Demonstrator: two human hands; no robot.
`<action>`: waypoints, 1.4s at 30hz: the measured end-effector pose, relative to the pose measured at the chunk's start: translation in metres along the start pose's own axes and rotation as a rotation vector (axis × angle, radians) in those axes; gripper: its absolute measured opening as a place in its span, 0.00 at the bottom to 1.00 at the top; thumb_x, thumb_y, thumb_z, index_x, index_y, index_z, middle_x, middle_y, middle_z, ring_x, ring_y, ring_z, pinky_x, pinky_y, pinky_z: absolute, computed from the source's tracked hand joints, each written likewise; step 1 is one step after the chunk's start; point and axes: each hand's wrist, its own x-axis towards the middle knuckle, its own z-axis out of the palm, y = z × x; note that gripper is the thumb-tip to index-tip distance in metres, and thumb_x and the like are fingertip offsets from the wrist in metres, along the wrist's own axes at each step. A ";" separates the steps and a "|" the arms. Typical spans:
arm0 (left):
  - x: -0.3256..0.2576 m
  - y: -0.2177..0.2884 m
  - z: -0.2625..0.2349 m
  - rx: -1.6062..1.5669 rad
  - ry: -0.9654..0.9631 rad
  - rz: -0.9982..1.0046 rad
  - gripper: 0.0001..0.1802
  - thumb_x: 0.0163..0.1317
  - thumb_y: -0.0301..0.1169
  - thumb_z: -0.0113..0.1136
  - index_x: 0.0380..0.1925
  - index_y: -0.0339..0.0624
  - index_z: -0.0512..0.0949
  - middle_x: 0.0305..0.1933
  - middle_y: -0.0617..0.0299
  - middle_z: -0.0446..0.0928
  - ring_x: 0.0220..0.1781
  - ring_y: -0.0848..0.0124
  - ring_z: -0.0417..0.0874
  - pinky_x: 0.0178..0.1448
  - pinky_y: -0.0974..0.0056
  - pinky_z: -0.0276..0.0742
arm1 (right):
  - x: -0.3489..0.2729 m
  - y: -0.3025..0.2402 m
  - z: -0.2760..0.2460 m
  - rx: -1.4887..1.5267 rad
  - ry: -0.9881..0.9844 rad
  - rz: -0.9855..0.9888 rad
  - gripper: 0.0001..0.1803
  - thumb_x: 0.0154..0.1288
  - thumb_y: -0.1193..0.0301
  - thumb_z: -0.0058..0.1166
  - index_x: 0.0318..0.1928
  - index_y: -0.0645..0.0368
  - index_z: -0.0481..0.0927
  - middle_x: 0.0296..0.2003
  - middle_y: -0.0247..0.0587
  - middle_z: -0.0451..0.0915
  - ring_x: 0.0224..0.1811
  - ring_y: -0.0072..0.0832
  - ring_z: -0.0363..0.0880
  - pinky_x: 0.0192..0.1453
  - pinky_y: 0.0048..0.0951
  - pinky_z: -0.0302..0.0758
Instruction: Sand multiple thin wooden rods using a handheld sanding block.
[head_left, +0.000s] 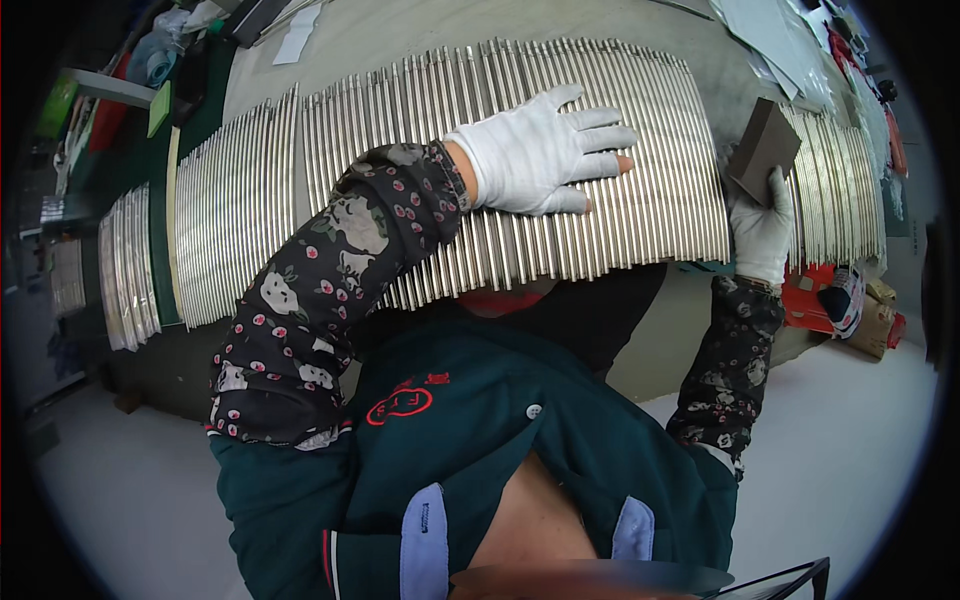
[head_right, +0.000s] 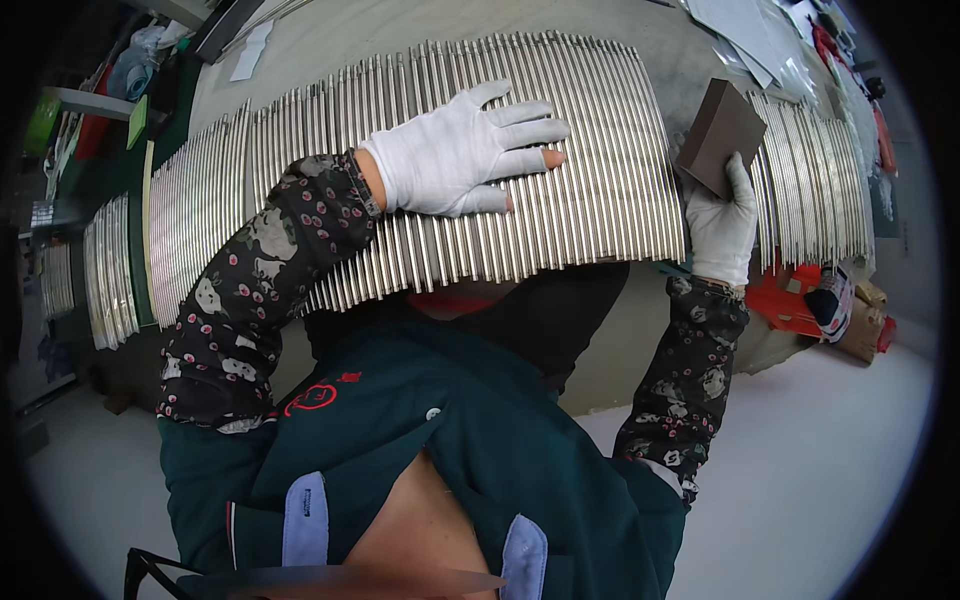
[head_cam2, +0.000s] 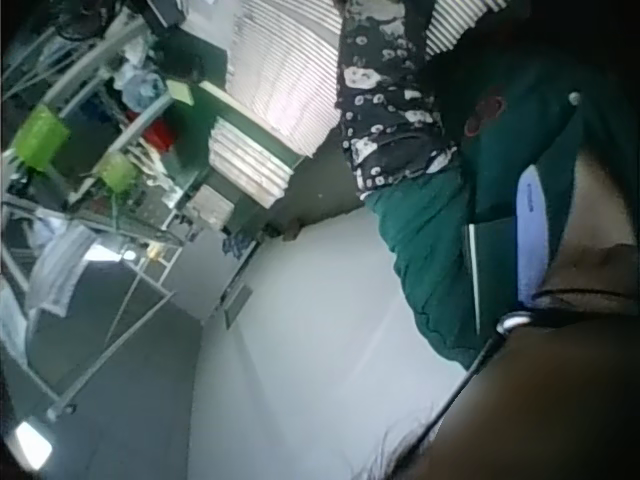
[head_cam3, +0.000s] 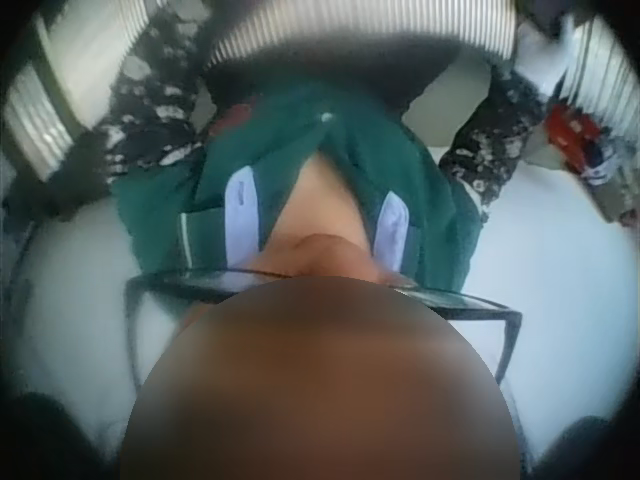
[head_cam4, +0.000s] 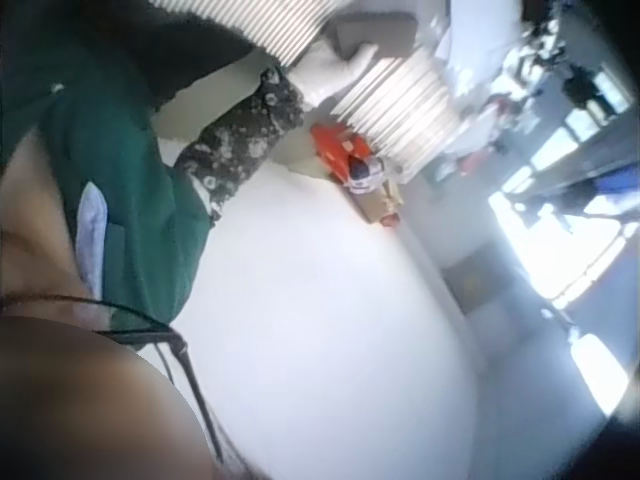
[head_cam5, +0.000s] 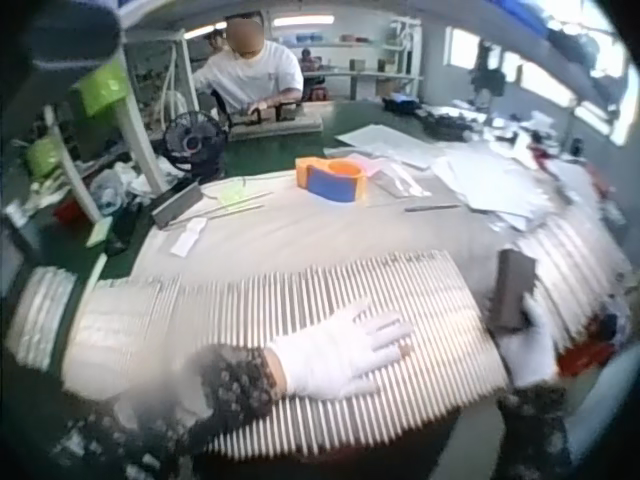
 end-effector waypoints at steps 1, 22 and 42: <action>0.001 -0.001 0.001 -0.023 0.015 -0.001 0.31 0.66 0.53 0.42 0.64 0.48 0.65 0.72 0.58 0.57 0.74 0.60 0.56 0.75 0.46 0.48 | 0.000 0.001 0.001 -0.052 0.038 -0.029 0.24 0.71 0.71 0.47 0.63 0.68 0.62 0.61 0.54 0.68 0.64 0.43 0.68 0.68 0.48 0.67; -0.119 -0.039 -0.009 0.121 -0.079 -0.341 0.37 0.67 0.58 0.39 0.70 0.50 0.56 0.76 0.54 0.50 0.76 0.56 0.51 0.76 0.46 0.45 | 0.008 -0.012 -0.043 -0.574 0.049 -0.210 0.17 0.72 0.71 0.48 0.57 0.65 0.72 0.57 0.42 0.76 0.58 0.26 0.73 0.65 0.24 0.68; -0.149 0.089 -0.036 -0.360 -0.173 -0.047 0.37 0.48 0.49 0.64 0.57 0.44 0.69 0.70 0.57 0.60 0.72 0.59 0.58 0.73 0.43 0.49 | -0.001 -0.007 -0.020 -0.921 0.129 -0.320 0.22 0.69 0.66 0.53 0.58 0.64 0.72 0.52 0.44 0.75 0.53 0.31 0.75 0.57 0.35 0.74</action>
